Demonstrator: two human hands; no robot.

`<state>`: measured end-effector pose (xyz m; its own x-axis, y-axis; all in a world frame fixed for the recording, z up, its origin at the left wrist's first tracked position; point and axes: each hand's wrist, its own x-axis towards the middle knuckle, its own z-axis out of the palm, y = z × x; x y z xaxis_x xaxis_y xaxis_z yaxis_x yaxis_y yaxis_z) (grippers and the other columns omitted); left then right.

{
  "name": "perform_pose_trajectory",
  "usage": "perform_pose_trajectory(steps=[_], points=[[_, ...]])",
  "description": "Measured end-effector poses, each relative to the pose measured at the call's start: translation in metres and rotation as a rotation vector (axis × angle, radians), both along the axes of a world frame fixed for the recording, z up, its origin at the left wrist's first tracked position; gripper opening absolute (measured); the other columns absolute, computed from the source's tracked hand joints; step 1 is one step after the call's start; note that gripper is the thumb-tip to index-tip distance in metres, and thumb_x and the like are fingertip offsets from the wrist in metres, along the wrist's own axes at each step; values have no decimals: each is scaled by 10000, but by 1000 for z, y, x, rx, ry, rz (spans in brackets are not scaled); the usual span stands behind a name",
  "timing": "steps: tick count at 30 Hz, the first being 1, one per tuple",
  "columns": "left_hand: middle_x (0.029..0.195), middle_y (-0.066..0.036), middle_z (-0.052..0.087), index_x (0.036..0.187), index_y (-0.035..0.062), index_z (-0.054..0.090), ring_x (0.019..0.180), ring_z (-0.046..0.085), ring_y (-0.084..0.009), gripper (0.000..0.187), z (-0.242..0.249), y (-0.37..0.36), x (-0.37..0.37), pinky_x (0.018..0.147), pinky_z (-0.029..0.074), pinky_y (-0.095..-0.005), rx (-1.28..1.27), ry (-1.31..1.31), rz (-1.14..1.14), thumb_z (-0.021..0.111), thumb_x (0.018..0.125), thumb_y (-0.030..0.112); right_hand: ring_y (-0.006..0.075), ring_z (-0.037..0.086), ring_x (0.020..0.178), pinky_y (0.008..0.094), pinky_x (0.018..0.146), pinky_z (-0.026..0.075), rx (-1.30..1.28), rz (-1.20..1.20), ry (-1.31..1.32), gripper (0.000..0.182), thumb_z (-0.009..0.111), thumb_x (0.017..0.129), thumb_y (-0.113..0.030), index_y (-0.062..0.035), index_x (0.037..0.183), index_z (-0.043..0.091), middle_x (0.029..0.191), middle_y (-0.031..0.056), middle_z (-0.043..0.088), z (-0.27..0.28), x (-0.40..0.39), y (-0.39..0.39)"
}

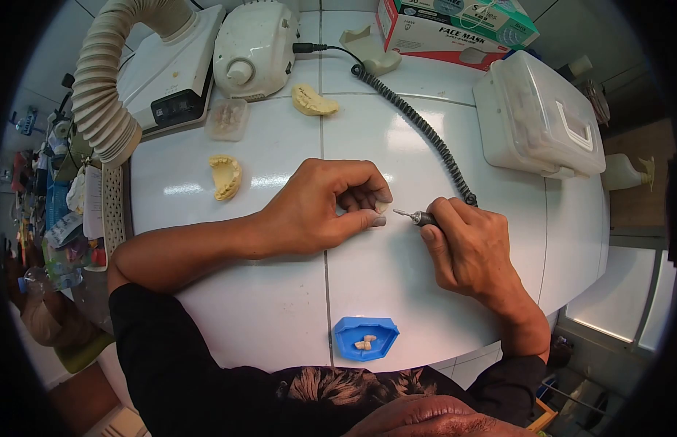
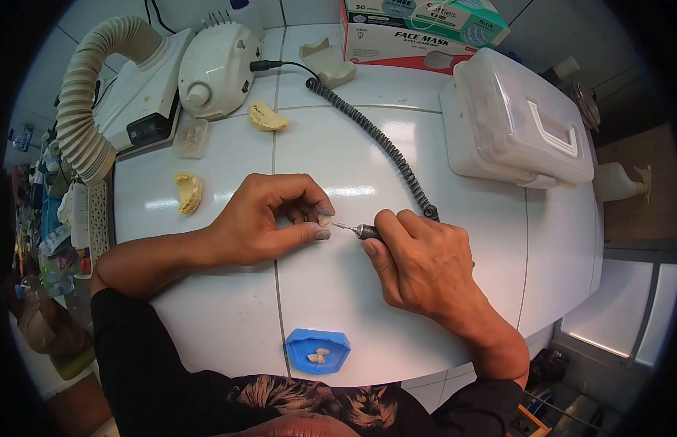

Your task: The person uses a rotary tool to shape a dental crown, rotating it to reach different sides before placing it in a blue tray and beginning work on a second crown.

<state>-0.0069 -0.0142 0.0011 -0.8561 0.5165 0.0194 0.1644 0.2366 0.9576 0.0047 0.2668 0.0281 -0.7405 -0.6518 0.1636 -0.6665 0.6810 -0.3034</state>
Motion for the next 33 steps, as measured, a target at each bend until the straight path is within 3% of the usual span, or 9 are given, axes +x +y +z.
perform_pose_trajectory(steps=[16,22,28,33], points=[[976,-75,794,1116,11,713,888,758,-143,208,0,1,0,793,608,-292,0,-6,-6,833,957,70,243,644,584,386,523,477,15,24,62,250,801,997,-291,-88,958,661,745,50,580,-1,3,0],[1068,-104,815,1150,-13,721,978,788,-148,187,3,-1,-1,858,629,-283,-5,-78,-45,783,974,-20,249,643,576,390,523,477,5,27,49,258,803,992,-295,-85,955,659,738,52,581,-1,2,1],[1189,-174,805,1197,-37,646,1129,795,-217,222,2,0,-3,1015,648,-352,62,-92,-83,715,989,-75,259,646,568,397,522,474,2,10,34,271,781,1007,-301,-74,943,649,732,59,591,-2,1,2],[1251,-201,786,1191,-42,634,1180,781,-235,215,1,1,-3,1043,645,-369,124,-173,-83,695,990,-89,256,634,564,394,523,471,2,22,46,278,775,1012,-302,-73,932,641,733,60,589,-2,1,3]])
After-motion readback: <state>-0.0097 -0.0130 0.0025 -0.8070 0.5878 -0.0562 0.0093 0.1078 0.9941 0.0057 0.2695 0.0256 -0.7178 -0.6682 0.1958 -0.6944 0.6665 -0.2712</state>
